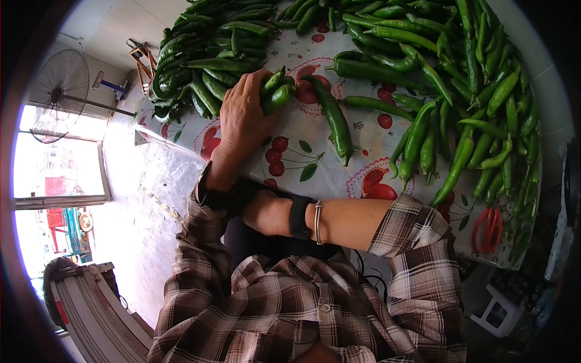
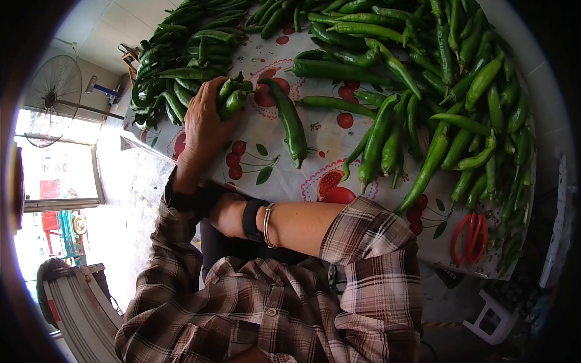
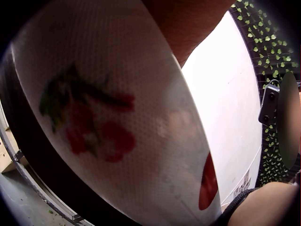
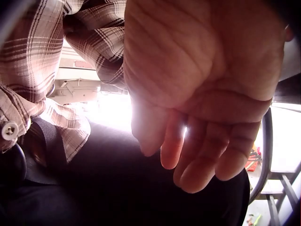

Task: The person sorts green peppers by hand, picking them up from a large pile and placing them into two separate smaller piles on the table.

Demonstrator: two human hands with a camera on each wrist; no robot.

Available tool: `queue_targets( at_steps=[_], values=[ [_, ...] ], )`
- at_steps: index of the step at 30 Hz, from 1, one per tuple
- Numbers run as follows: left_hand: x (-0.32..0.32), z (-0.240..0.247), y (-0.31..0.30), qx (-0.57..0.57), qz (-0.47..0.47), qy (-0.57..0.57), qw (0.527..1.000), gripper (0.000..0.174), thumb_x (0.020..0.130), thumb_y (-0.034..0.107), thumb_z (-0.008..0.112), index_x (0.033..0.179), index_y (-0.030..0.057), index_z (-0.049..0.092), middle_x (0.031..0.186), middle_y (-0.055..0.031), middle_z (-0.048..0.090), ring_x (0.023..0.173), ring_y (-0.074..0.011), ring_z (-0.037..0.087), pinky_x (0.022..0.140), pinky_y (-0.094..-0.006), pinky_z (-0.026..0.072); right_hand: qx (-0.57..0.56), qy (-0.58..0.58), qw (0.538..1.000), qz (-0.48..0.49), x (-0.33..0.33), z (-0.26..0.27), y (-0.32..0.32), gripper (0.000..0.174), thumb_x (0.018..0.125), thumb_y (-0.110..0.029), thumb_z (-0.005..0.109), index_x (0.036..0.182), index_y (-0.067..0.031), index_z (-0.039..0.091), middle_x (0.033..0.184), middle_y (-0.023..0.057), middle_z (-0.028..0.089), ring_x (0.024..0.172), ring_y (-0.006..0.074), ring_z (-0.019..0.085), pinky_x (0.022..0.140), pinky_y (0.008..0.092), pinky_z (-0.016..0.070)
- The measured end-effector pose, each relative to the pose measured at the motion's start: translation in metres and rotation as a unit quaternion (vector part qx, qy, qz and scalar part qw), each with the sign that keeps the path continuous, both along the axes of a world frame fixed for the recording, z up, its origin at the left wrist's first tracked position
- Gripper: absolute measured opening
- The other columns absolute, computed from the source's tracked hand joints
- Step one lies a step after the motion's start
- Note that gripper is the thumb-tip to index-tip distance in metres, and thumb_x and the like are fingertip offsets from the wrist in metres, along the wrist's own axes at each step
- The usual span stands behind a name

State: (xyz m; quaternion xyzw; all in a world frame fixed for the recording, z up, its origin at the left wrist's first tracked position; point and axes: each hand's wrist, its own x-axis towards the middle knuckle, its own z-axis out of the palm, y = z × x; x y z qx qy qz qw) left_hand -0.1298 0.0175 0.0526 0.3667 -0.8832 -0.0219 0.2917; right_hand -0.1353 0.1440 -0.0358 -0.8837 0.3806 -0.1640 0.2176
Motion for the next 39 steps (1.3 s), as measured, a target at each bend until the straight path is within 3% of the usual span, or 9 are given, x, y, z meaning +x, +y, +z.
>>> queue_targets(
  at_steps=[6,14,16,20,23,29,31,34,39],
  values=[
    [-0.001,-0.001,0.0,-0.006,0.002,0.006,1.0,0.049,0.069,0.018,0.071,0.113,0.0105,0.05,0.101,-0.0098,0.057,0.094,-0.0309,0.056,0.081,-0.0392,0.0425,0.026,0.046,0.998,0.039,-0.006,0.012,-0.001,0.022,0.078,-0.01,0.051,0.089,-0.0019,0.068,0.089,0.0161,0.067,0.083,0.0303,0.066,0.074,0.0377,0.0522],
    [-0.001,0.0,0.001,-0.007,0.001,0.011,1.0,0.048,0.068,0.018,0.071,0.111,0.0108,0.051,0.098,-0.0085,0.057,0.094,-0.0289,0.056,0.081,-0.0377,0.0412,0.029,0.041,0.999,0.02,0.005,-0.006,-0.002,0.022,0.078,-0.01,0.051,0.091,-0.0014,0.067,0.091,0.0163,0.067,0.083,0.0307,0.065,0.074,0.0378,0.0521],
    [0.0,0.001,0.0,0.003,0.0,0.001,1.0,0.05,0.07,0.018,0.071,0.115,0.0093,0.05,0.103,-0.0118,0.058,0.095,-0.0336,0.056,0.082,-0.0409,0.0439,0.024,0.041,0.999,0.017,0.004,-0.004,-0.001,0.022,0.078,-0.01,0.051,0.091,-0.0014,0.067,0.091,0.0162,0.067,0.083,0.0308,0.065,0.074,0.0378,0.0521],
    [0.0,0.0,0.001,0.001,0.0,0.0,1.0,0.05,0.07,0.018,0.07,0.115,0.0094,0.05,0.103,-0.0119,0.058,0.095,-0.0337,0.056,0.082,-0.041,0.0441,0.023,0.024,0.999,0.01,0.001,0.001,0.0,0.023,0.078,-0.01,0.051,0.092,-0.0019,0.067,0.091,0.0162,0.066,0.083,0.0304,0.065,0.075,0.0377,0.0521],
    [-0.001,-0.001,0.001,-0.005,0.006,0.006,1.0,0.049,0.068,0.018,0.071,0.112,0.0108,0.051,0.099,-0.0089,0.057,0.094,-0.029,0.056,0.081,-0.038,0.0411,0.019,0.025,0.999,0.014,0.0,0.001,0.0,0.023,0.078,-0.01,0.051,0.092,-0.002,0.067,0.091,0.016,0.067,0.083,0.0301,0.066,0.075,0.0376,0.0522],
    [0.0,0.0,0.001,0.0,0.002,0.001,1.0,0.051,0.07,0.017,0.071,0.116,0.01,0.05,0.103,-0.0119,0.058,0.094,-0.0338,0.056,0.082,-0.041,0.044,0.013,0.038,0.999,0.015,-0.005,0.011,0.001,0.022,0.077,-0.01,0.053,0.091,-0.0018,0.068,0.091,0.0159,0.067,0.083,0.0297,0.066,0.075,0.0369,0.0526],
    [-0.001,0.0,0.001,-0.01,0.001,0.012,1.0,0.047,0.069,0.018,0.07,0.111,0.0107,0.051,0.098,-0.0087,0.057,0.094,-0.029,0.056,0.081,-0.038,0.0413,0.011,0.047,0.999,0.018,-0.007,0.018,0.0,0.021,0.076,-0.01,0.053,0.089,-0.0017,0.068,0.091,0.0159,0.067,0.083,0.0297,0.066,0.075,0.0366,0.0527],
    [-0.001,0.0,0.001,-0.011,0.0,0.011,1.0,0.047,0.069,0.019,0.071,0.111,0.0108,0.051,0.097,-0.0084,0.057,0.093,-0.0289,0.056,0.081,-0.0379,0.0414,0.037,0.08,0.995,0.044,-0.008,0.019,-0.001,0.021,0.076,-0.01,0.054,0.088,-0.0014,0.068,0.09,0.0158,0.067,0.083,0.0296,0.066,0.074,0.0364,0.0529],
    [0.0,-0.001,0.001,-0.009,0.003,0.012,1.0,0.048,0.068,0.018,0.072,0.111,0.0113,0.051,0.097,-0.008,0.057,0.093,-0.0286,0.056,0.08,-0.0378,0.0414,0.023,0.038,0.999,0.01,-0.001,0.006,0.0,0.019,0.075,-0.009,0.054,0.087,-0.0022,0.068,0.089,0.0154,0.067,0.082,0.029,0.067,0.072,0.0365,0.0533]
  ],
)
